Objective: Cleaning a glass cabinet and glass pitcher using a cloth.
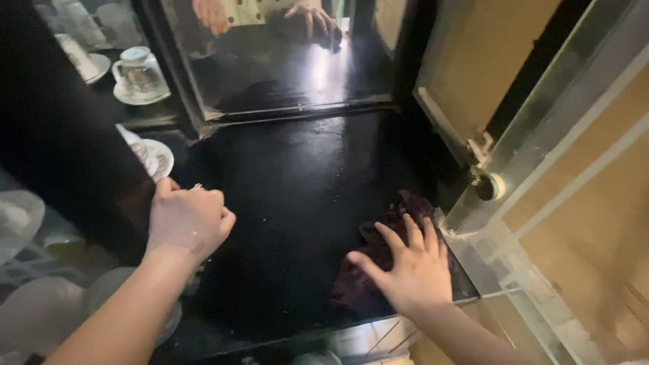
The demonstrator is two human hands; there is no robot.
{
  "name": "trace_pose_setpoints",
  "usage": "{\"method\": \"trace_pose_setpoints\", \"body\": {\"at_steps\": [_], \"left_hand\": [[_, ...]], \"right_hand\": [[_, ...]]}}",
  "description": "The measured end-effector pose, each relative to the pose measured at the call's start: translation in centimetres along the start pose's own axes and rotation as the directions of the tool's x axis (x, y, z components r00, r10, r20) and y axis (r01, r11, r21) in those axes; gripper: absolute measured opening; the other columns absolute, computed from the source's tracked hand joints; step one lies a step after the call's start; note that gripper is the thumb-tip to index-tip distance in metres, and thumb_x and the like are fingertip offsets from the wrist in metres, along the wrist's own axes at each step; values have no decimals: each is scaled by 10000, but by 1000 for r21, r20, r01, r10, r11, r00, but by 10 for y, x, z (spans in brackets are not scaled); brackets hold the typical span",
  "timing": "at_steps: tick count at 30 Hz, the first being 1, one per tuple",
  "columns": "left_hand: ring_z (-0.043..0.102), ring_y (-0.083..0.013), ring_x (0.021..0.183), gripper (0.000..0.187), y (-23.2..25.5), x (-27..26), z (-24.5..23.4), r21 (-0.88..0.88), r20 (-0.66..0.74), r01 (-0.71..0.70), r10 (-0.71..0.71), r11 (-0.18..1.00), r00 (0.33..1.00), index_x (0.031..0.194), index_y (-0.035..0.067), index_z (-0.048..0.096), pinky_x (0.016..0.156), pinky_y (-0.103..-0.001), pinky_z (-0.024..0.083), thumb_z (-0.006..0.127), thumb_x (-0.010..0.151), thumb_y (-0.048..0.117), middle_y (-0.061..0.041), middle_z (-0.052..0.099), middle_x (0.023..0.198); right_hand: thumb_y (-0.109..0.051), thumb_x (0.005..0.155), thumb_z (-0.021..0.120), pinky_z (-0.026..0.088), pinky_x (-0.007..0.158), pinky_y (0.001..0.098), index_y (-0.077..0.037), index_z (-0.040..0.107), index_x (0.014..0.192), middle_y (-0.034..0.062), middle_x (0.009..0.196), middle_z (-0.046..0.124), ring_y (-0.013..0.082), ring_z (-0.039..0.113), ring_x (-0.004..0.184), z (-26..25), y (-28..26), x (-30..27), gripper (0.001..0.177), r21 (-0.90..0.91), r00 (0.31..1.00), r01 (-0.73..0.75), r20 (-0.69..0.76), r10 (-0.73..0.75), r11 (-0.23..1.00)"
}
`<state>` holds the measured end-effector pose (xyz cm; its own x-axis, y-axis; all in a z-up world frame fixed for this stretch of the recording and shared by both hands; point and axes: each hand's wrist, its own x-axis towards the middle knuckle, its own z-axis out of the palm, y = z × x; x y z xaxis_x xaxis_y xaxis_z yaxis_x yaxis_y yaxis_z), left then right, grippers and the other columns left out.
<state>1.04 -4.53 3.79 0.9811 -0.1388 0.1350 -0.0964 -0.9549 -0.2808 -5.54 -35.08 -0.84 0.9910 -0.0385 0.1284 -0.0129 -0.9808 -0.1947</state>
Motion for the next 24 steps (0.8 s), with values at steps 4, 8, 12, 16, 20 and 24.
{"method": "trace_pose_setpoints", "body": {"at_steps": [4,8,12,16,20,24], "left_hand": [[723,-251,689,293,-8,-1,7,-42,-74,-54,51,998,996,738,147,780,863,-404,463,630,857,368,-106,731,710],[720,-265,704,284,-13,-10,-5,-44,-64,-32,29,999,998,728,139,786,889,-431,455,641,834,358,-125,734,715],[721,-270,689,278,-10,-9,-5,-68,-117,-101,93,993,989,725,123,781,928,-434,443,637,835,334,-133,734,711],[718,-276,681,287,-14,-16,-9,-117,-180,-139,117,983,977,720,115,775,940,-442,432,638,836,339,-134,734,704],[717,-275,677,298,-15,-18,-9,-148,-189,-139,110,979,976,714,117,772,974,-443,422,632,850,342,-131,735,700],[718,-282,689,287,-15,-17,-8,-173,-203,-135,99,976,974,708,131,775,994,-443,416,633,845,340,-131,736,716]], "right_hand": [[-838,736,598,190,1161,542,-201,433,1536,168,1633,282,385,116,1553,-2,-64,0,1036,-30,954,189,242,-176,982],[-657,793,669,189,1144,572,-111,405,1550,187,1624,298,416,140,1534,19,-115,-10,970,172,810,481,289,-511,860],[-449,847,698,210,1200,570,-146,510,1489,158,1614,377,393,226,1541,31,-114,-6,734,374,657,647,169,-735,665],[-389,707,785,229,1159,508,-96,224,1663,284,1686,89,461,146,1451,23,-135,3,1147,464,809,353,285,-514,812],[-349,708,803,237,1144,516,51,352,1526,309,1614,257,468,227,1489,42,-144,16,1016,426,745,561,115,-658,710],[-309,690,737,323,1199,461,35,497,1446,232,1538,454,387,379,1461,40,-150,13,865,548,564,671,60,-823,500]]}}
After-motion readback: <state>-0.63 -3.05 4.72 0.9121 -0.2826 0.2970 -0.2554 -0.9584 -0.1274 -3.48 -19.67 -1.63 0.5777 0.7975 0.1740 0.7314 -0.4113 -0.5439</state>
